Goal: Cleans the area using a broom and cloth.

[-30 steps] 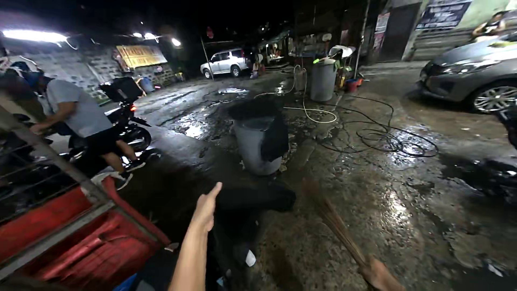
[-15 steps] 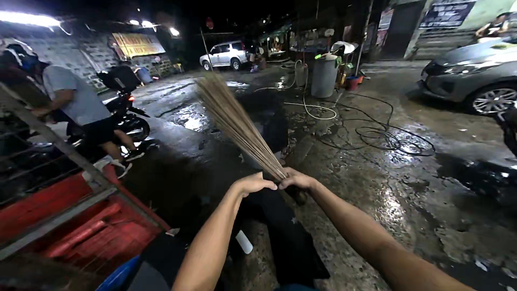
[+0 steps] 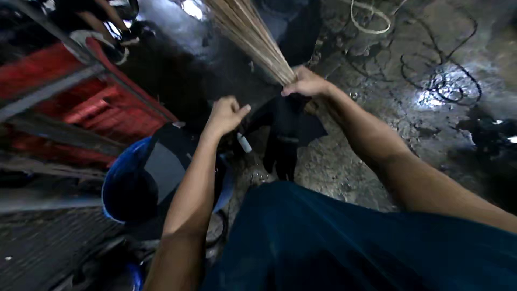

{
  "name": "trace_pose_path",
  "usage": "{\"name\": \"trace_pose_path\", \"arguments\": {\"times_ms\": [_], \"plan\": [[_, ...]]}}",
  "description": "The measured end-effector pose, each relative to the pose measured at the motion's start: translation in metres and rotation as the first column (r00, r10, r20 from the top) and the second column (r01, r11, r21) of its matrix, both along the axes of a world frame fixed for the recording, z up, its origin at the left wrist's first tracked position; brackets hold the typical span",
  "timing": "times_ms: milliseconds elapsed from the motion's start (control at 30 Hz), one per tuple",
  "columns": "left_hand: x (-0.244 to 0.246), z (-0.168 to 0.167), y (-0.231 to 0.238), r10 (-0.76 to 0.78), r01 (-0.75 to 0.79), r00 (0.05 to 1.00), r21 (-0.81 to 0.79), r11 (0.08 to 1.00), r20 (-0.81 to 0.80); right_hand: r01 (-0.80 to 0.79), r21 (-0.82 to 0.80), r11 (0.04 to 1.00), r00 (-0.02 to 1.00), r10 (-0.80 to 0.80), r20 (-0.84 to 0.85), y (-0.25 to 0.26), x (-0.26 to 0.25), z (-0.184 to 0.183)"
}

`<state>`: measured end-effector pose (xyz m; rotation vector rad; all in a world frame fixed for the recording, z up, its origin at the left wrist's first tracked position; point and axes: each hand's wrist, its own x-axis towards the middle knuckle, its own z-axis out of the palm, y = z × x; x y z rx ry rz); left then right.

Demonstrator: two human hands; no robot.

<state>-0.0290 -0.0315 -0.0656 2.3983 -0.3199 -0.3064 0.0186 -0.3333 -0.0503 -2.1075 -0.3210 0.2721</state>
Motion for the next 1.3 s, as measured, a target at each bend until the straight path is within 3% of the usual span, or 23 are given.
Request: {"name": "trace_pose_path", "arguments": {"times_ms": [33,100,167,267,367,500,533,600,667,733,767,833,900,967,1033,1067,1133,1233,1267,1300], "plan": [[-0.031,-0.028,0.008,0.001,-0.002,0.977,-0.006,1.0,-0.213,0.033,-0.017,0.999,0.999,-0.033,-0.006,-0.001,0.0,-0.003],[-0.087,-0.103,0.015,-0.116,0.039,0.798,-0.142,0.989,-0.591,0.123,-0.049,0.991,0.991,-0.124,-0.038,0.002,0.001,-0.005],[-0.124,-0.168,0.011,-0.206,-0.025,0.687,-0.306,0.952,-0.697,0.203,-0.022,0.979,0.976,-0.204,-0.079,0.01,0.003,-0.008],[-0.139,-0.222,-0.002,-0.197,-0.285,0.727,-0.55,0.785,-0.658,0.279,0.104,0.955,0.956,-0.265,-0.129,0.025,0.003,-0.011],[-0.129,-0.183,-0.014,-0.08,-0.432,0.799,-0.662,0.612,-0.596,0.264,0.169,0.95,0.961,-0.245,-0.125,0.044,0.0,-0.007],[-0.084,-0.136,-0.018,0.026,-0.514,0.854,-0.835,0.197,-0.52,0.18,0.14,0.974,0.983,-0.185,0.023,0.052,-0.003,-0.008],[-0.073,-0.125,-0.015,0.103,-0.514,0.858,-0.841,0.171,-0.503,0.183,0.087,0.979,0.976,-0.192,0.1,0.048,-0.002,-0.004],[-0.055,-0.098,-0.007,0.338,-0.542,0.827,-0.796,0.27,-0.448,0.264,-0.005,0.964,0.942,-0.257,0.216,0.036,-0.005,0.008],[-0.038,-0.071,0.005,0.469,-0.552,0.799,-0.767,0.327,-0.375,0.362,0.015,0.932,0.894,-0.351,0.278,0.026,-0.023,0.007],[-0.016,-0.047,0.022,0.518,-0.547,0.784,-0.775,0.316,-0.342,0.405,0.104,0.909,0.874,-0.418,0.249,0.028,-0.061,-0.033],[-0.004,-0.037,0.031,0.551,-0.556,0.765,-0.773,0.306,-0.332,0.398,0.073,0.915,0.891,-0.404,0.208,0.027,-0.089,-0.069],[0.017,-0.017,0.048,0.605,-0.576,0.726,-0.771,0.273,-0.328,0.269,-0.234,0.934,0.962,-0.271,0.021,0.004,-0.159,-0.166],[0.031,0.001,0.071,0.641,-0.571,0.693,-0.793,0.21,-0.329,-0.059,-0.577,0.814,0.941,-0.148,-0.305,-0.035,-0.224,-0.262],[0.033,0.018,0.1,0.686,-0.558,0.659,-0.812,0.17,-0.309,-0.413,-0.641,0.647,0.805,-0.069,-0.589,-0.064,-0.257,-0.3],[0.032,0.037,0.125,0.728,-0.553,0.618,-0.822,0.135,-0.296,-0.497,-0.655,0.569,0.78,-0.038,-0.624,-0.083,-0.265,-0.301],[0.027,0.04,0.132,0.729,-0.555,0.615,-0.821,0.131,-0.299,-0.434,-0.653,0.62,0.805,-0.058,-0.59,-0.083,-0.263,-0.286],[0.024,0.036,0.139,0.706,-0.528,0.638,-0.842,0.109,-0.309,-0.163,-0.61,0.775,0.891,-0.15,-0.428,-0.059,-0.237,-0.238],[0.021,0.022,0.14,0.68,-0.508,0.649,-0.86,0.054,-0.341,0.247,-0.232,0.941,0.946,-0.285,-0.152,0.024,-0.181,-0.179],[0.021,0.019,0.14,0.672,-0.498,0.655,-0.866,0.04,-0.345,0.279,-0.125,0.952,0.95,-0.292,-0.106,0.051,-0.168,-0.177],[0.021,0.018,0.14,0.672,-0.489,0.654,-0.872,0.027,-0.346,0.237,-0.12,0.964,0.964,-0.249,-0.097,0.068,-0.16,-0.188]]}}
